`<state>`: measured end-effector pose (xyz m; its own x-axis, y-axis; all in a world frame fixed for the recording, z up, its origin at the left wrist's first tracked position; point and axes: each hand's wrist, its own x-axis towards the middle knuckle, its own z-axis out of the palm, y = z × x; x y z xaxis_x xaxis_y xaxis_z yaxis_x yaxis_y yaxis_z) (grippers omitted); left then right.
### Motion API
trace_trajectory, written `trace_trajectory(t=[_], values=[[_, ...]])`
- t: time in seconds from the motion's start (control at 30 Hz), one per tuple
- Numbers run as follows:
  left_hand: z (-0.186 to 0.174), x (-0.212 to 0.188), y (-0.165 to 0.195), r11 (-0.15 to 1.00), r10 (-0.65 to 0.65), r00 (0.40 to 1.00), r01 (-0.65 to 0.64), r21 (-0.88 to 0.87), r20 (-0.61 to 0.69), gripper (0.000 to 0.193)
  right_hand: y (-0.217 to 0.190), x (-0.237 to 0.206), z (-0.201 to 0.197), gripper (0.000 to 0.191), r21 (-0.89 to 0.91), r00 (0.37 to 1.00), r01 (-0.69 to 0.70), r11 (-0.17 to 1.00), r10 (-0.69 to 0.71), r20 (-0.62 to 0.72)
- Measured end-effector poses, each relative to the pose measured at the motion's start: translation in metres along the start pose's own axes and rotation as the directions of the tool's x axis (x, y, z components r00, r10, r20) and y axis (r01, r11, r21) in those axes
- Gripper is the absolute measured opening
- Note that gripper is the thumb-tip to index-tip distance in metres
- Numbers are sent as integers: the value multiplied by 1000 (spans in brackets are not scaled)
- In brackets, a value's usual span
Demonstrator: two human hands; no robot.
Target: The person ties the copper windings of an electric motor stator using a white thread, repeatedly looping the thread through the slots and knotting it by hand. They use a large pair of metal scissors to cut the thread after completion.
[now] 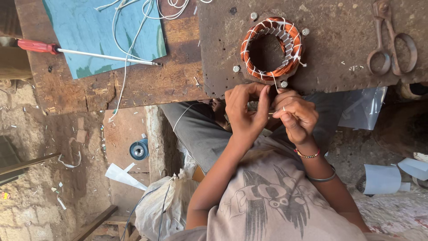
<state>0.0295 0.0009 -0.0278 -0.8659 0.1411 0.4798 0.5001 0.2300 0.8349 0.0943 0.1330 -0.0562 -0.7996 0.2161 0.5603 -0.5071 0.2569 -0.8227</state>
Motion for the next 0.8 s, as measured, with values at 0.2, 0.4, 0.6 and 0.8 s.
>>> trace_trajectory(t=[0.2,0.4,0.6,0.8], values=[[3,-5,-17,998,26,994,-32,54,103,20,4,-2,-2,33,-15,1000,7,1000,-7,7],[-39,-2,-3,983,182,892,-178,-48,414,21,6,-5,-4,35,-8,999,-28,1000,28,29],[-35,53,-1,946,244,884,-307,100,398,29,-6,6,-1,39,15,997,-55,998,54,59],[-27,76,-4,976,196,873,-218,-3,446,16,-39,-13,-11,34,-269,994,-87,959,67,-84]])
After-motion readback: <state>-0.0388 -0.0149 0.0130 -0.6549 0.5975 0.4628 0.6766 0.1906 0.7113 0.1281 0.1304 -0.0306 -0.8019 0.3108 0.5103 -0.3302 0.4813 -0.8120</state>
